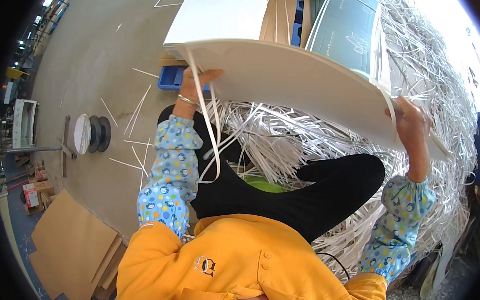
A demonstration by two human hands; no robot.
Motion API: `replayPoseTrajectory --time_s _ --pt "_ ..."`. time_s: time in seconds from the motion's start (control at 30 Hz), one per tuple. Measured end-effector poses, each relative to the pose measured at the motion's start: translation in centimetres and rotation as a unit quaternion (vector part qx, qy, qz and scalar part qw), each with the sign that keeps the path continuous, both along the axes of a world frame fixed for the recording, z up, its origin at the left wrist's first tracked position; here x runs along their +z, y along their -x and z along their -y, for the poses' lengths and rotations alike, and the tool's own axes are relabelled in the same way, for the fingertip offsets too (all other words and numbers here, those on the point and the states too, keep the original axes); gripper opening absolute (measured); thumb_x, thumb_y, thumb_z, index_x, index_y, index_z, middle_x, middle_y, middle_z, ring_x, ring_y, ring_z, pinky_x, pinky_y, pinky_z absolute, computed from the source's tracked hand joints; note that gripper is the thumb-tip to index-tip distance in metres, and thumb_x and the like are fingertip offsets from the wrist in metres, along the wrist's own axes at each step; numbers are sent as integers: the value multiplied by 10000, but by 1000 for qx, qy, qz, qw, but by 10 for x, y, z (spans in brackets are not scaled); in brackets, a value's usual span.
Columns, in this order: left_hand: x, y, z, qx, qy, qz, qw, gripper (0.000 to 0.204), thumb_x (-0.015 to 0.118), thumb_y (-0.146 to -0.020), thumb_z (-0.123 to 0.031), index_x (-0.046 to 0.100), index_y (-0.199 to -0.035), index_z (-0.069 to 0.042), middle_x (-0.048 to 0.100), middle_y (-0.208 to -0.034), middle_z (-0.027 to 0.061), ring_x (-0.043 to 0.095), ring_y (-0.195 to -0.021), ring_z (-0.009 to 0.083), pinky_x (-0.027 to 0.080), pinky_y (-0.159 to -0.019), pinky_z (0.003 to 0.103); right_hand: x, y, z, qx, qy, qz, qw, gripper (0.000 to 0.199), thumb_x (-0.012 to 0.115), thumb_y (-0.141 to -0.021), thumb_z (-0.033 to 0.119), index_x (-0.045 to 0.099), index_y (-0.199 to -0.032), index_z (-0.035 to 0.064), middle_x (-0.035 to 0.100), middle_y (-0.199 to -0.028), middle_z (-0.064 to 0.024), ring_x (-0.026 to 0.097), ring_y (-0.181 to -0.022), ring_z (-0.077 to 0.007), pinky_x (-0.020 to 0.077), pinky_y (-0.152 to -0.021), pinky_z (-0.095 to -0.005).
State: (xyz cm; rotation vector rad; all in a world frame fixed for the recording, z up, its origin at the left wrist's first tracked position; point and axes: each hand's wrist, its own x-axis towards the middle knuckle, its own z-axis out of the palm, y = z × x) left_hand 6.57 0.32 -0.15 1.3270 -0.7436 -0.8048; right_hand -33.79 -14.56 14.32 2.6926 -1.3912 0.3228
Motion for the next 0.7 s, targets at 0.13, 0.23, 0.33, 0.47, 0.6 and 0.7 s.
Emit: replayPoseTrajectory --time_s 0.13,0.23,0.33,0.47,0.6,0.7 --pt "-40 4 2 -41 -28 -41 998 187 701 -659 -1 650 -837 -24 645 -815 56 606 -723 143 495 -672 258 -32 11 4 -8 -25 -23 999 110 501 -786 160 518 -703 89 580 -679 -83 582 -672 -287 412 -581 -384" --pt "-113 -3 7 -121 -122 71 982 212 716 -652 -25 649 -853 -44 645 -825 45 599 -736 132 494 -673 262 -108 31 20 -54 -151 -39 986 92 505 -785 176 534 -736 104 598 -758 -104 583 -733 -304 431 -630 -389" --pt "-130 11 16 -139 -56 137 979 306 737 -638 -76 624 -918 -30 628 -858 55 582 -772 149 478 -697 281 -145 32 17 -7 -122 -64 990 85 499 -766 128 551 -832 115 602 -871 -112 563 -830 -310 417 -710 -412" --pt "-119 10 16 -95 -124 15 988 286 749 -629 -85 634 -887 -42 645 -839 51 586 -768 126 484 -683 277 -141 26 23 -28 -134 -34 990 88 518 -746 117 551 -827 108 602 -856 -117 558 -834 -314 412 -716 -409" --pt "-91 39 12 -82 -123 74 986 308 730 -636 -85 615 -912 -13 633 -872 63 582 -794 145 469 -709 280 -136 33 26 -31 -116 28 992 69 512 -769 140 517 -800 79 571 -800 -120 539 -815 -329 407 -673 -427" --pt "-125 45 22 -143 -53 72 986 347 741 -627 -115 602 -928 -11 635 -872 68 581 -807 147 467 -720 284 -151 21 21 36 -79 -6 996 88 505 -808 165 513 -817 77 566 -786 -146 549 -773 -337 397 -634 -426"
